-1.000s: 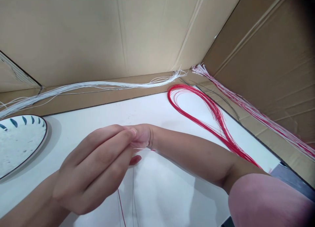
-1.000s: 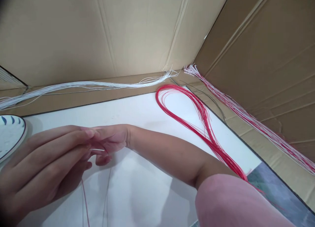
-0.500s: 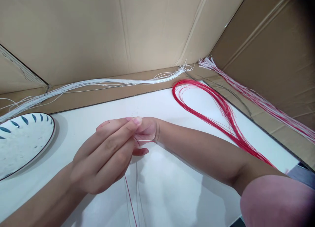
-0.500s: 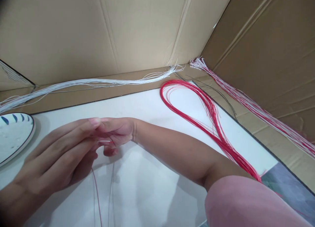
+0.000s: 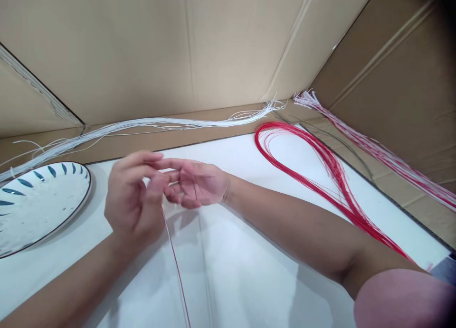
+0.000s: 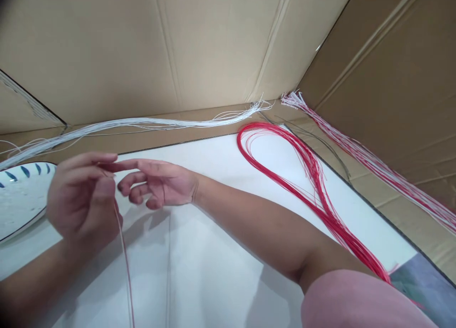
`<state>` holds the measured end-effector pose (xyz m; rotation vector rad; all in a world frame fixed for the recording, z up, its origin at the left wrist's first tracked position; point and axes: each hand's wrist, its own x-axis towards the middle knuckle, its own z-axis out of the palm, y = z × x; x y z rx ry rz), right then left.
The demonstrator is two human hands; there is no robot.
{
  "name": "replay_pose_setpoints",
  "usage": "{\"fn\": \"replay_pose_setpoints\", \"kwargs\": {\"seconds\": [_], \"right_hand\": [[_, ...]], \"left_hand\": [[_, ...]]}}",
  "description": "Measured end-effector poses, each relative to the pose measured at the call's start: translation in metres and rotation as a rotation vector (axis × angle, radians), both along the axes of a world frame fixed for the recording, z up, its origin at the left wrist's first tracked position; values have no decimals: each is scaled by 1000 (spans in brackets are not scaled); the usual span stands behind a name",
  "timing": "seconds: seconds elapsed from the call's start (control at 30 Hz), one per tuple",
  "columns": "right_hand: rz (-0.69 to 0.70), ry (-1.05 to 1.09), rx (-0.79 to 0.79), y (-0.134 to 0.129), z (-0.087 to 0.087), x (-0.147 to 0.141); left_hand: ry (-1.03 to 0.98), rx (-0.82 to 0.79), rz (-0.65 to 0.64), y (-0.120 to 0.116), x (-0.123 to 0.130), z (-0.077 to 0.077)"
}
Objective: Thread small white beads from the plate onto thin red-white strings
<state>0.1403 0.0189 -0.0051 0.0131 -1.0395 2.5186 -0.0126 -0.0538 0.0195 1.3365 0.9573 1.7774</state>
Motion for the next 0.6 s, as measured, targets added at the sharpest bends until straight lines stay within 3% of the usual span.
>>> {"fn": "replay_pose_setpoints", "kwargs": {"seconds": [0.07,0.13,0.3,0.6], "right_hand": [[-253,-112,21,1,5,0],[-427,-203,61,4,7,0],[-613,-317,237,9,2,-5],[-933,-574,628,-1,4,-1]], "left_hand": [[-125,0,106,8,3,-1],[-221,-116,80,17,3,-3],[-386,-412,-106,30,-3,-8],[-512,-556,-251,33,-6,-8]]}}
